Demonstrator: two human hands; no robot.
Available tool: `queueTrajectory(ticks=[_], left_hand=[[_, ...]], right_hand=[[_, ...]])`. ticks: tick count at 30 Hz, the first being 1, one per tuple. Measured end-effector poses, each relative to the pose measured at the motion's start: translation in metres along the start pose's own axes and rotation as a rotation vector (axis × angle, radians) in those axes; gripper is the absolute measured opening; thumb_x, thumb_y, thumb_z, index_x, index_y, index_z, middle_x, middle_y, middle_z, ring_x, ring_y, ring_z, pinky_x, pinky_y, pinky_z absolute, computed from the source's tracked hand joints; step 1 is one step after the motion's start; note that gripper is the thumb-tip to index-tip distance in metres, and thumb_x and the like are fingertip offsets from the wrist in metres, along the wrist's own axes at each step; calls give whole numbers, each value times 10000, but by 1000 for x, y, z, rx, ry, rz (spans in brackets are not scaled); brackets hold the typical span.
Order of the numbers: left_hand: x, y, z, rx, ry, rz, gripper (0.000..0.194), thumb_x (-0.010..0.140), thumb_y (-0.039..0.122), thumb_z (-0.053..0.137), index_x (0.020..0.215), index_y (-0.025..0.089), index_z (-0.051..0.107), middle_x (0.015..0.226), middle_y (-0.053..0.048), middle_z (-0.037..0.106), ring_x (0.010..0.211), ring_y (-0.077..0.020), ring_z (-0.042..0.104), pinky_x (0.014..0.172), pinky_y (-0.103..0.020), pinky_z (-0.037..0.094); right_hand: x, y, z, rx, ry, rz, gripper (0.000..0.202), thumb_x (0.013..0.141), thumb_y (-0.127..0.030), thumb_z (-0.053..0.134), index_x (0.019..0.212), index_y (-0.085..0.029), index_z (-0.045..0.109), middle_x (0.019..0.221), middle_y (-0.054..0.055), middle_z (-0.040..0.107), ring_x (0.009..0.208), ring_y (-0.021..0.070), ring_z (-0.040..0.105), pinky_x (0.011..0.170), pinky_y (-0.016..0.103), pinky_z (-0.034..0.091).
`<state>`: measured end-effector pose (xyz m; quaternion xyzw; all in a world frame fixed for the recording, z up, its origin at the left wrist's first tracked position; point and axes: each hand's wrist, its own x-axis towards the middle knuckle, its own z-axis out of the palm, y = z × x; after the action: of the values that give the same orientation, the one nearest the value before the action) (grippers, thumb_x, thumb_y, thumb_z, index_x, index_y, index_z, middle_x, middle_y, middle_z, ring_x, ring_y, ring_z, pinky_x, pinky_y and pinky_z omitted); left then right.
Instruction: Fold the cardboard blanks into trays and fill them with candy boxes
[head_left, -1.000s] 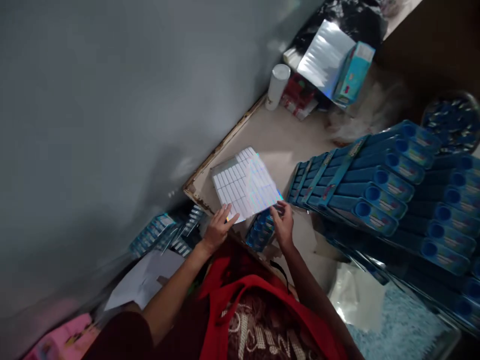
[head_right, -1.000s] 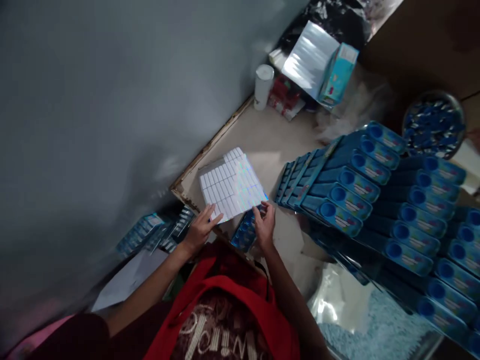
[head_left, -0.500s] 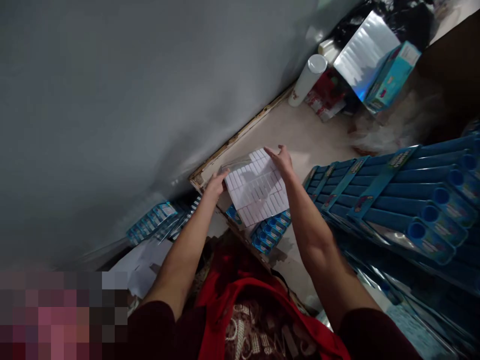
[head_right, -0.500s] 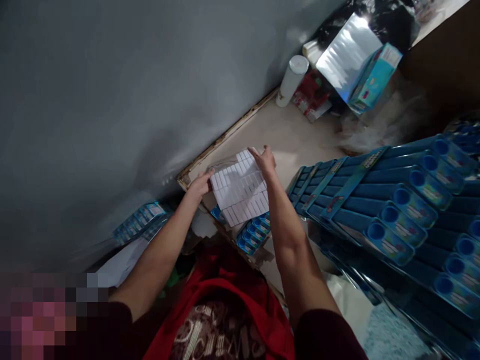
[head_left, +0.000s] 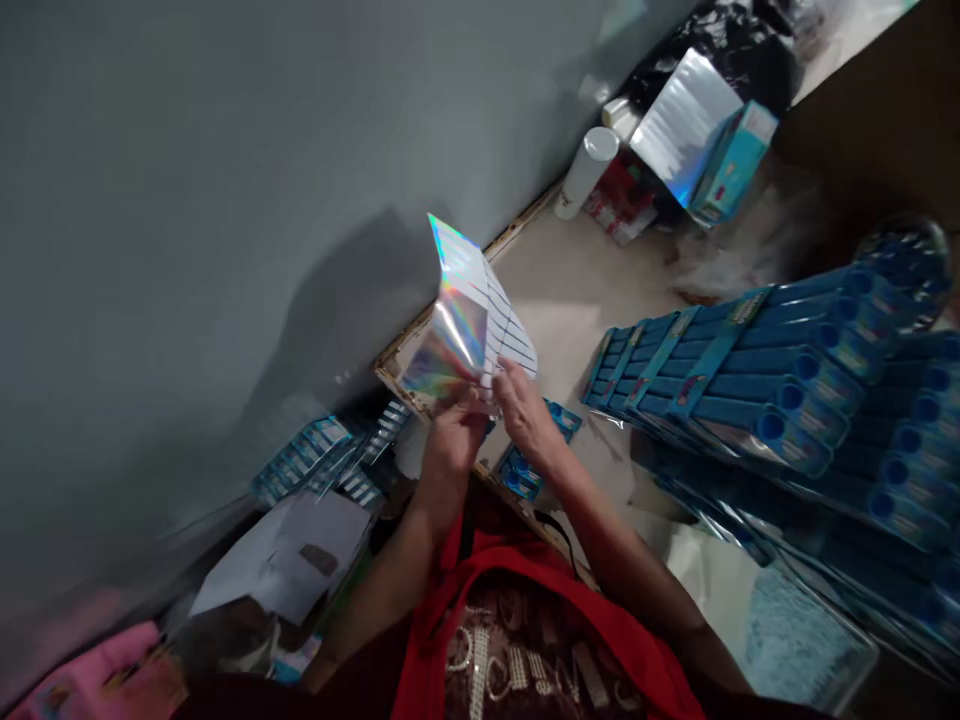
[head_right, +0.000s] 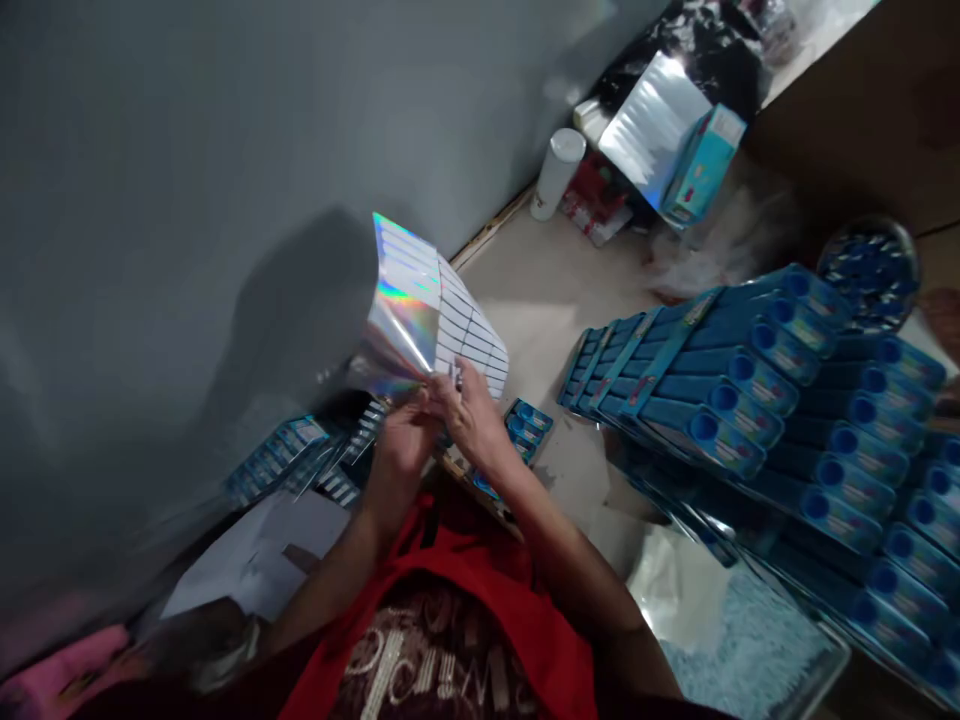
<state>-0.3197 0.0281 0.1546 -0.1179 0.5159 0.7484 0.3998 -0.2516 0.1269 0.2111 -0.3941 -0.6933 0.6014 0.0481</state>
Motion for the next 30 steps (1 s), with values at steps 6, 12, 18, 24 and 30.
queueTrajectory(ticks=[6, 12, 18, 24, 30], left_hand=[[-40, -36, -12, 242, -104, -11, 447, 801, 545, 832, 1097, 245, 682, 1078, -91, 756, 1205, -319, 700, 1038, -475, 595], [-59, 68, -86, 786, 311, 659, 695, 696, 630, 948, 1161, 243, 606, 1171, -63, 656, 1160, -247, 659, 1094, -429, 532], [15, 160, -15, 1618, -223, 860, 1015, 747, 783, 832, 1534, 226, 513, 1616, -183, 528, 1531, -420, 460, 1307, -601, 297], [65, 134, -3, 1511, -510, 513, 1109, 706, 777, 861, 1604, 252, 477, 1435, -147, 671, 1438, -400, 569, 1194, -575, 474], [19, 146, 38, 1759, -847, 985, 617, 796, 550, 915, 1329, 300, 730, 1719, -66, 456, 1650, -452, 262, 1323, -754, -49]], right_hand=[[15, 28, 15, 219, 168, 45, 549, 764, -370, 733, 1273, -191, 632, 811, -52, 611, 721, 141, 570, 682, 266, 464], [6, 35, -39, -70, -38, -207, 595, 722, -136, 721, 1302, -222, 617, 905, -34, 658, 761, 128, 568, 728, 266, 448], [-25, 2, -58, -623, -384, -569, 605, 827, 52, 527, 1358, -209, 654, 1109, 78, 775, 990, 203, 676, 848, 334, 467], [-33, 12, -76, -683, -334, -663, 655, 872, 43, 529, 1470, -218, 578, 1155, 60, 791, 1037, 194, 684, 911, 336, 489], [-45, 1, -93, -748, -219, -737, 629, 936, 21, 513, 1509, -234, 557, 1221, 71, 785, 1012, 188, 663, 877, 325, 486]])
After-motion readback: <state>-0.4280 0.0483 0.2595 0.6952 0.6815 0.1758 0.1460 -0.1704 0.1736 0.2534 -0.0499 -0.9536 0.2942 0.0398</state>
